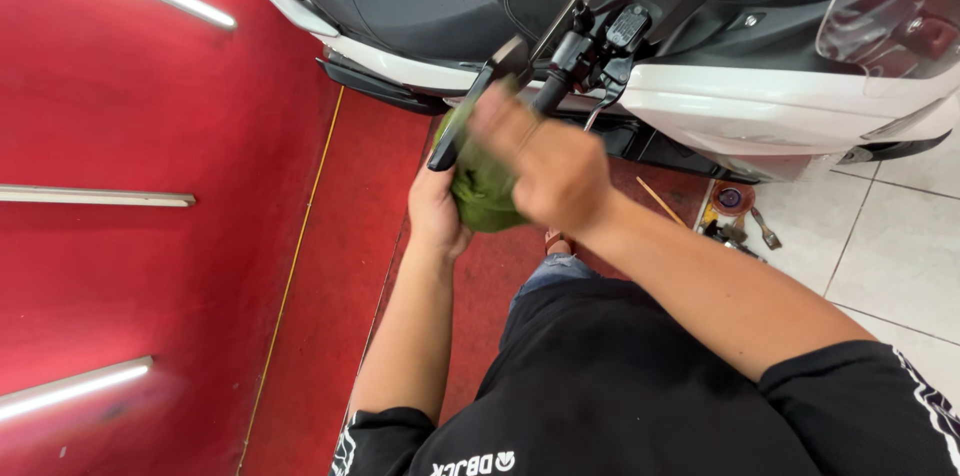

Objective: The person wipes the front bodywork and handlebar area of a white scooter with a green cloth. They clean around the instrument cluster, mirrors, and side panels in a continuous wiping motion.

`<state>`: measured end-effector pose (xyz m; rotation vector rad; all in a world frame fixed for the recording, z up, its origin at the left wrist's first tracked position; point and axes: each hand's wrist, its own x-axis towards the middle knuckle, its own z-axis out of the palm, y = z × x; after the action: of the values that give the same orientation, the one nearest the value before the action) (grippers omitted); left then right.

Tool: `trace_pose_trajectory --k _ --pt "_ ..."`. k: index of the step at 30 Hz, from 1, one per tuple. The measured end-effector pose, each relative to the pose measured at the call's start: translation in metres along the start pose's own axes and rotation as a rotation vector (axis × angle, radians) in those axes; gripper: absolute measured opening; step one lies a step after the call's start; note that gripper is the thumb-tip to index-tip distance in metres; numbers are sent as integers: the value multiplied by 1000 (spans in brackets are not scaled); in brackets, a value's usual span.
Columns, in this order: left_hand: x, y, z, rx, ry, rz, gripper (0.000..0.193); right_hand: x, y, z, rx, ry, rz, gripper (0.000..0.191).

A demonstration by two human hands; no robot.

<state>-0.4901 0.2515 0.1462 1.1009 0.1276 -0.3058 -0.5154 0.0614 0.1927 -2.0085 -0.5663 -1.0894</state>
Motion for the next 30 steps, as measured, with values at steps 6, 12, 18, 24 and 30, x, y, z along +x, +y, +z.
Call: trace_pose_trajectory --k 6,12,18,24,30 --pt "-9 6 -2 80 -95 176 44 -35 -7 20 19 49 127 57" --pt "-12 15 3 409 -110 267 49 -49 -4 26 -129 3 233 53" --pt "-13 19 1 496 -157 282 48 -37 -12 21 -57 -31 341 60" --pt "-12 18 -10 549 -150 252 45 -23 4 10 -51 41 395 67" --pt "-10 21 -12 513 -121 219 43 -2 -30 1 -57 2 108 58"
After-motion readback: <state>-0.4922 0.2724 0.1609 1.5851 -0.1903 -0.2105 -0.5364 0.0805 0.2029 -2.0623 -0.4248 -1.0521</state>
